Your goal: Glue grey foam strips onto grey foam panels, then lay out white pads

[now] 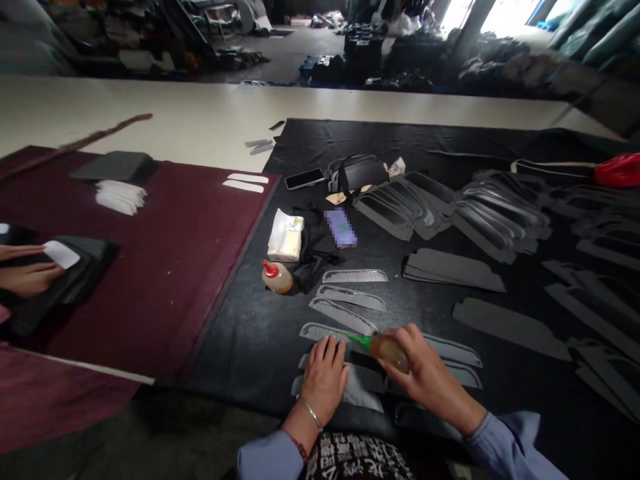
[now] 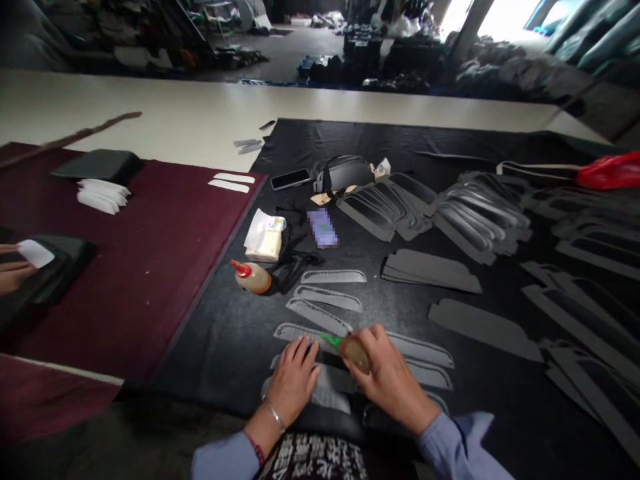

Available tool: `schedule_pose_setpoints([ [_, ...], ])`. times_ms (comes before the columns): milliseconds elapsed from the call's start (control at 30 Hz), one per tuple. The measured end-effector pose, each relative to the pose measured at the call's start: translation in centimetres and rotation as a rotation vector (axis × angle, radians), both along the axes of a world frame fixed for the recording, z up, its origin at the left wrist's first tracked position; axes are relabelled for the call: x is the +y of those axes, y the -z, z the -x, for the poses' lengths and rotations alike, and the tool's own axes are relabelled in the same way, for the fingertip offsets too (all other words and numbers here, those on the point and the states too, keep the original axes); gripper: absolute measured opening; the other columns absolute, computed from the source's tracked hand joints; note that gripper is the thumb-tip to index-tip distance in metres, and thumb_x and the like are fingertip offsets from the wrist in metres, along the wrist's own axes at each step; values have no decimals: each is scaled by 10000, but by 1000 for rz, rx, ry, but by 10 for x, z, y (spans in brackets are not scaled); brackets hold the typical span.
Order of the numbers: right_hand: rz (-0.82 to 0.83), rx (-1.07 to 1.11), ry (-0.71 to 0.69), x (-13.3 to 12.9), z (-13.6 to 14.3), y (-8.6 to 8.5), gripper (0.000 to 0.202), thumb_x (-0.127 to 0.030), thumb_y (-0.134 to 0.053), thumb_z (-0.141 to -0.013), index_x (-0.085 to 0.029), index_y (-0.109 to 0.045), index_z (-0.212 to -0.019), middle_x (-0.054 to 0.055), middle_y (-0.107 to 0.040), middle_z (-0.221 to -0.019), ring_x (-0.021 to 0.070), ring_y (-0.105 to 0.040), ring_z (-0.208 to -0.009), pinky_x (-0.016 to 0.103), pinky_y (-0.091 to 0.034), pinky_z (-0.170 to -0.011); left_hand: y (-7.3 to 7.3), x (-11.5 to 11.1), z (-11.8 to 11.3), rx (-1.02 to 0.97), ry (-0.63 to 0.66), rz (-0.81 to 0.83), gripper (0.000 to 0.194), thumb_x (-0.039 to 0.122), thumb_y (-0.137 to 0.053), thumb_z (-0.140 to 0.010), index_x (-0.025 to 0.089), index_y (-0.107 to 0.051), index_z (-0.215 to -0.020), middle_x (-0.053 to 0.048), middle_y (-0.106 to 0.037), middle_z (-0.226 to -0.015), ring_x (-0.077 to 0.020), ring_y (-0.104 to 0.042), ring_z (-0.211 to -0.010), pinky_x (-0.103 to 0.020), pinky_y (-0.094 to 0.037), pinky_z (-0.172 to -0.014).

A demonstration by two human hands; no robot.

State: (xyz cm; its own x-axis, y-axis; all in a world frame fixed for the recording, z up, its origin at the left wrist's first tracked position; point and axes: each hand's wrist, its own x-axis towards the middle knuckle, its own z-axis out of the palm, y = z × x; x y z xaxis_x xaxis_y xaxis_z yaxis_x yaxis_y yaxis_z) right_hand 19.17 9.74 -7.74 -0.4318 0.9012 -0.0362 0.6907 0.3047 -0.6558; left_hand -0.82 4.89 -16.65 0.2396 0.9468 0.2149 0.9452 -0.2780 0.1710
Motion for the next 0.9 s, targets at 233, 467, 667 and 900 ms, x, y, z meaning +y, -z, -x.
schedule_pose_setpoints([
  [233, -4, -5, 55, -8, -15, -2, 231, -272, -537, -814, -234, -495, -1038, 59, -487, -937, 199, -519, -820, 363, -474, -729, -3, 0, -2, 17, -1, 3, 464, 240, -563, -788, 269, -475, -1243, -104, -532, -1204, -267, -480, -1115, -446, -473, -887],
  [467, -12, -4, 95, -16, -32, 1, 241, -285, -539, -819, -242, -494, -1052, 56, -476, -955, 195, -523, -845, 342, -473, -739, -6, 0, -5, 60, -9, -31, 424, 238, -563, -781, 288, -521, -1201, -110, -528, -1177, -276, -478, -1092, -445, -478, -871],
  [667, 4, -2, 106, -25, -44, 5, 245, -269, -551, -806, -241, -487, -1041, 59, -473, -972, 199, -518, -860, 355, -469, -752, -7, 0, -8, 102, -27, -19, 418, 225, -555, -787, 287, -524, -1199, -112, -534, -1174, -276, -478, -1093, -444, -471, -881],
  [900, -3, 12, 118, -37, -55, 9, 253, -309, -533, -824, -243, -477, -1061, 59, -482, -970, 200, -529, -850, 360, -473, -749, -9, 0, -9, 106, -25, 2, 403, 232, -550, -790, 281, -537, -1190, -116, -528, -1175, -272, -468, -1093, -447, -445, -912],
])
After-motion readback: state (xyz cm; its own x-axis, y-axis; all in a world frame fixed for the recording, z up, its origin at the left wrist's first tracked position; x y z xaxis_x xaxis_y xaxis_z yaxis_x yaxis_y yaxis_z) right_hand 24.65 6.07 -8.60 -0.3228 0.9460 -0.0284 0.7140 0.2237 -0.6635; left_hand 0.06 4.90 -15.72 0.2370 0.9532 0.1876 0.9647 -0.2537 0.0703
